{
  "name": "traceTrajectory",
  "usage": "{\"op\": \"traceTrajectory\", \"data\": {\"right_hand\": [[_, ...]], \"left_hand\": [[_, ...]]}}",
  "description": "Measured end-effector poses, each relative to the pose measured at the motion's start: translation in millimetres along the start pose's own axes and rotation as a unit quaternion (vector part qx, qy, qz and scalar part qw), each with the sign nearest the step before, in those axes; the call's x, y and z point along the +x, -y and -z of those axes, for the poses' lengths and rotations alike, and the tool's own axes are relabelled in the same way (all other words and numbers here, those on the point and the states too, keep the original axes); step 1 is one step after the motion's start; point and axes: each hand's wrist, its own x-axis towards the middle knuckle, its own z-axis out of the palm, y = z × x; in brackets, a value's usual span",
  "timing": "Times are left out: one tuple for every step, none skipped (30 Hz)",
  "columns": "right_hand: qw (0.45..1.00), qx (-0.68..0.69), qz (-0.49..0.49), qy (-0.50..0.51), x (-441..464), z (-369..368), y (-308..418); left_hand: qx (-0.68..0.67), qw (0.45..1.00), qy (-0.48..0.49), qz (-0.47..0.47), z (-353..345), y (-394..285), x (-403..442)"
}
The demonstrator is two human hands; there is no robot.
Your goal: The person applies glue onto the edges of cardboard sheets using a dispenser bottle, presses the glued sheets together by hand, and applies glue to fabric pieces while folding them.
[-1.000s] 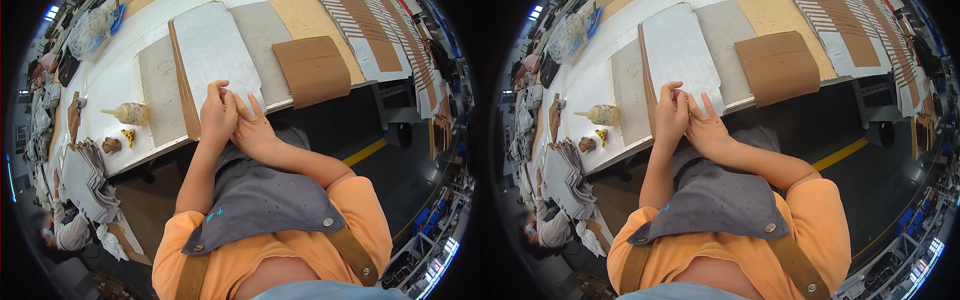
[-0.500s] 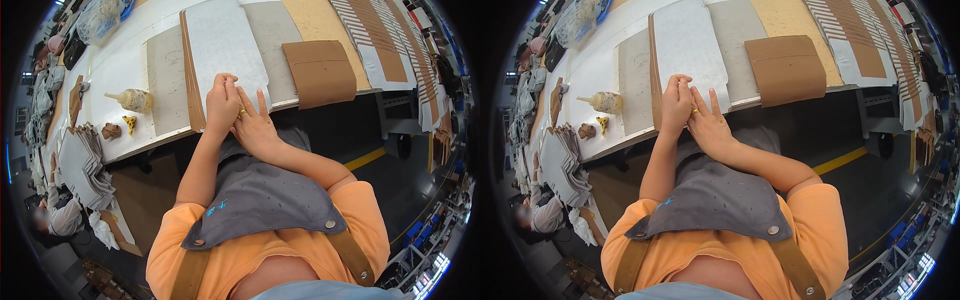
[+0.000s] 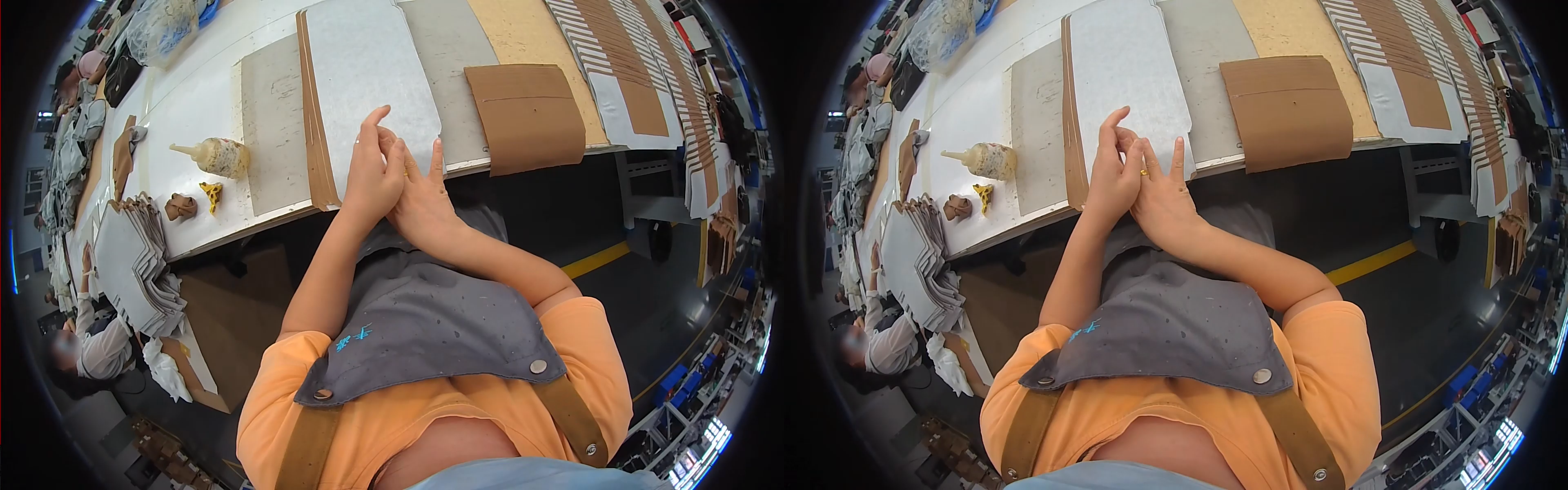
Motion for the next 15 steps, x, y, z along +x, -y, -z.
{"op": "traceTrajectory", "data": {"right_hand": [[1.0, -0.007, 0.001, 0.019, -1.0, -0.9, -0.4], [1.0, -0.006, 0.004, 0.024, -2.1, -2.0, 0.5], [1.0, -0.004, 0.008, 0.029, -2.9, -3.0, 1.5], [0.999, -0.003, 0.014, 0.034, -3.1, -3.9, 1.9], [0.999, -0.011, 0.018, 0.033, -3.2, -4.7, 2.1], [0.999, -0.018, 0.022, 0.032, -3.4, -5.6, 2.2], [0.999, -0.024, 0.026, 0.031, -3.6, -6.1, 2.4], [0.998, -0.03, 0.031, 0.036, -4.0, -5.9, 2.6], [0.998, -0.036, 0.035, 0.04, -4.4, -5.4, 2.8], [0.997, -0.042, 0.038, 0.044, -5.0, -5.1, 3.4], [0.998, -0.042, 0.039, 0.036, -5.9, -5.3, 4.1], [0.998, -0.043, 0.041, 0.027, -6.8, -5.8, 4.6], [0.998, -0.043, 0.042, 0.018, -7.6, -6.0, 5.2], [0.998, -0.043, 0.041, 0.016, -8.5, -5.0, 5.5], [0.998, -0.042, 0.041, 0.013, -9.4, -3.4, 5.6]], "left_hand": [[-0.002, 1.0, 0.016, 0.024, 0.6, -0.6, -1.1], [-0.004, 0.998, 0.031, 0.048, 2.0, -1.7, -1.6], [-0.006, 0.996, 0.044, 0.072, 3.1, -2.8, -1.7], [-0.005, 0.996, 0.044, 0.083, 3.4, -3.7, -1.3], [-0.003, 0.995, 0.044, 0.094, 3.5, -4.6, -0.8], [-0.001, 0.994, 0.044, 0.105, 4.0, -5.6, -0.2], [-0.006, 0.992, 0.043, 0.115, 5.1, -7.1, 0.9], [-0.012, 0.991, 0.043, 0.126, 6.4, -9.0, 2.2], [-0.017, 0.99, 0.043, 0.137, 7.1, -9.7, 3.1], [-0.024, 0.989, 0.037, 0.143, 6.9, -8.0, 3.0], [-0.031, 0.988, 0.03, 0.148, 6.3, -5.1, 3.0], [-0.038, 0.987, 0.024, 0.153, 6.0, -3.1, 3.6], [-0.042, 0.985, 0.022, 0.166, 6.1, -2.3, 4.2], [-0.045, 0.983, 0.02, 0.179, 6.5, -1.6, 4.4], [-0.049, 0.98, 0.018, 0.193, 7.0, -0.6, 4.4]]}}
